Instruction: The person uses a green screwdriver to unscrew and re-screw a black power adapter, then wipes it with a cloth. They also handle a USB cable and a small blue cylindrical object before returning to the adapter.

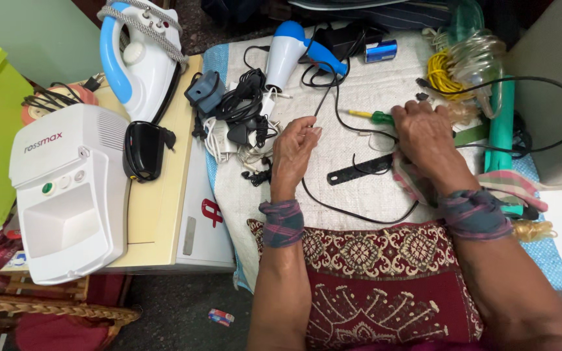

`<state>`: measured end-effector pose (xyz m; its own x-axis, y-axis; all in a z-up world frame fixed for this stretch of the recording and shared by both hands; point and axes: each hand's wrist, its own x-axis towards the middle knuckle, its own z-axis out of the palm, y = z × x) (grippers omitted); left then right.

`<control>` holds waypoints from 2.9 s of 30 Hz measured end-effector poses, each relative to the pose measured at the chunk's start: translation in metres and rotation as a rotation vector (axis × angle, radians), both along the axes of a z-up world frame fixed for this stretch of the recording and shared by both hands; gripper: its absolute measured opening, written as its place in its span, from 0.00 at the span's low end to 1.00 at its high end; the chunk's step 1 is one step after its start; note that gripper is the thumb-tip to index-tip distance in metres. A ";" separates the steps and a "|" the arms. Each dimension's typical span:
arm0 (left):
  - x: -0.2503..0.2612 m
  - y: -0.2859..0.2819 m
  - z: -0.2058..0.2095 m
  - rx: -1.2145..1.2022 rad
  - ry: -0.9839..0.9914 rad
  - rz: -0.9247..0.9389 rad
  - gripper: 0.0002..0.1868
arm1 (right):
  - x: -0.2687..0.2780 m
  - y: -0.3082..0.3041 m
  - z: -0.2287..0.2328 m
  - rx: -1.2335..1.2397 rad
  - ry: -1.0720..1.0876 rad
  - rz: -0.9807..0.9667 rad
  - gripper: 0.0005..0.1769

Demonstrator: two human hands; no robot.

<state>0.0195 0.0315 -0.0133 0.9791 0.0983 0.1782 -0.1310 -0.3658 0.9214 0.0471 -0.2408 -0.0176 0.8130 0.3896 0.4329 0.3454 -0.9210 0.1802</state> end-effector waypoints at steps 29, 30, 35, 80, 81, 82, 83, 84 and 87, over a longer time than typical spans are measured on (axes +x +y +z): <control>-0.014 -0.020 0.008 0.128 -0.090 -0.139 0.21 | -0.072 -0.036 0.106 0.822 -0.246 0.248 0.10; -0.013 -0.019 0.008 0.145 -0.086 -0.121 0.21 | -0.068 -0.034 0.104 0.622 -0.288 0.181 0.09; -0.014 -0.019 0.009 0.136 -0.069 -0.097 0.20 | -0.060 -0.021 0.073 -0.213 -0.031 -0.167 0.09; 0.008 -0.028 -0.054 0.569 -0.133 -0.541 0.12 | 0.058 0.205 0.061 1.440 0.718 0.506 0.11; 0.012 -0.030 -0.058 0.775 -0.210 -0.542 0.12 | 0.063 0.218 0.060 1.425 0.758 0.459 0.09; 0.014 -0.029 -0.061 0.718 -0.278 -0.511 0.12 | 0.065 0.230 0.060 1.408 0.798 0.411 0.08; 0.015 -0.029 -0.063 0.658 -0.344 -0.485 0.13 | 0.064 0.235 0.062 1.393 0.836 0.357 0.09; 0.014 -0.030 -0.062 0.597 -0.409 -0.457 0.14 | 0.062 0.235 0.065 1.385 0.864 0.359 0.09; 0.006 -0.024 -0.047 0.344 0.086 -0.443 0.19 | 0.045 0.202 0.086 1.338 0.874 0.398 0.11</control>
<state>0.0253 0.0074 -0.0599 0.9261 -0.3746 0.0448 -0.2697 -0.5743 0.7729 0.0924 -0.0392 0.0679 0.9228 0.3705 0.1055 0.1474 -0.0866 -0.9853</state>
